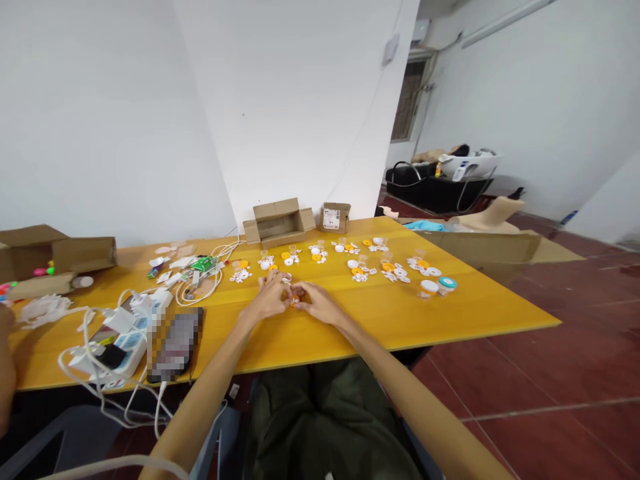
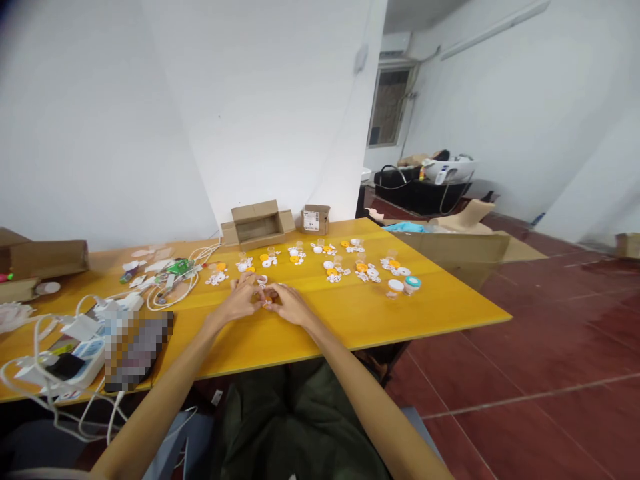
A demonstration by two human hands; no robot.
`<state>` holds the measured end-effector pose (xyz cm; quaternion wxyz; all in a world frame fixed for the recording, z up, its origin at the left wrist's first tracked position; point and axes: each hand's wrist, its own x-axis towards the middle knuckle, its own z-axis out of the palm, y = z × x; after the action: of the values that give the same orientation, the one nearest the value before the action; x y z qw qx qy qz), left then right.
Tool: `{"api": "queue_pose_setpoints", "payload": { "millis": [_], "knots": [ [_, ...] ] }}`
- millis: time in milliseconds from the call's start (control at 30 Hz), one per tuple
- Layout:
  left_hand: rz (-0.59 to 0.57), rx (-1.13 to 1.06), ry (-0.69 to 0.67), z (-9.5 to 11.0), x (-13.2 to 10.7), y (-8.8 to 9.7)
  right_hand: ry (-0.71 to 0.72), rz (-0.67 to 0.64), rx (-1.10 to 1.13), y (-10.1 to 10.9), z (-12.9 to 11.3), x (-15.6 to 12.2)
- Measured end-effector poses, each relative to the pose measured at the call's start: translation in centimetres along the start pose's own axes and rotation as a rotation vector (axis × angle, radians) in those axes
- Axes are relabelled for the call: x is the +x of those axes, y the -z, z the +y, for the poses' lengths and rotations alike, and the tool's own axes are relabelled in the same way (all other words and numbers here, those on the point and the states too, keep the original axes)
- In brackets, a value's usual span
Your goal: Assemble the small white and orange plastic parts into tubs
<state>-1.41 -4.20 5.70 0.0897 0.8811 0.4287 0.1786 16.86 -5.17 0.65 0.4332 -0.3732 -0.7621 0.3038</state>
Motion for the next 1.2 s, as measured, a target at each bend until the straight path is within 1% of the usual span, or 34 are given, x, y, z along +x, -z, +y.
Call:
{"api": "queue_pose_setpoints", "payload": {
  "millis": [200,400,633,833,1000,1200],
  "knots": [
    [0.004,0.022,-0.006,0.4,0.0,0.1,-0.017,0.005,-0.002,0.0,0.1,0.0],
    [-0.030,0.022,-0.003,0.5,0.2,0.3,-0.013,-0.008,-0.001,0.0,0.0,0.0],
    [-0.022,0.060,-0.019,0.7,0.4,0.4,-0.018,0.004,-0.014,0.0,0.1,0.0],
    [-0.049,0.105,0.013,1.4,0.2,0.8,-0.013,-0.004,0.007,0.0,0.1,0.0],
    [-0.062,0.136,-0.016,1.2,0.4,1.0,-0.023,-0.005,0.002,0.1,-0.2,0.0],
    [-0.069,0.150,-0.039,0.8,0.9,0.8,-0.020,-0.005,0.025,0.0,-0.3,0.1]
  ]
}}
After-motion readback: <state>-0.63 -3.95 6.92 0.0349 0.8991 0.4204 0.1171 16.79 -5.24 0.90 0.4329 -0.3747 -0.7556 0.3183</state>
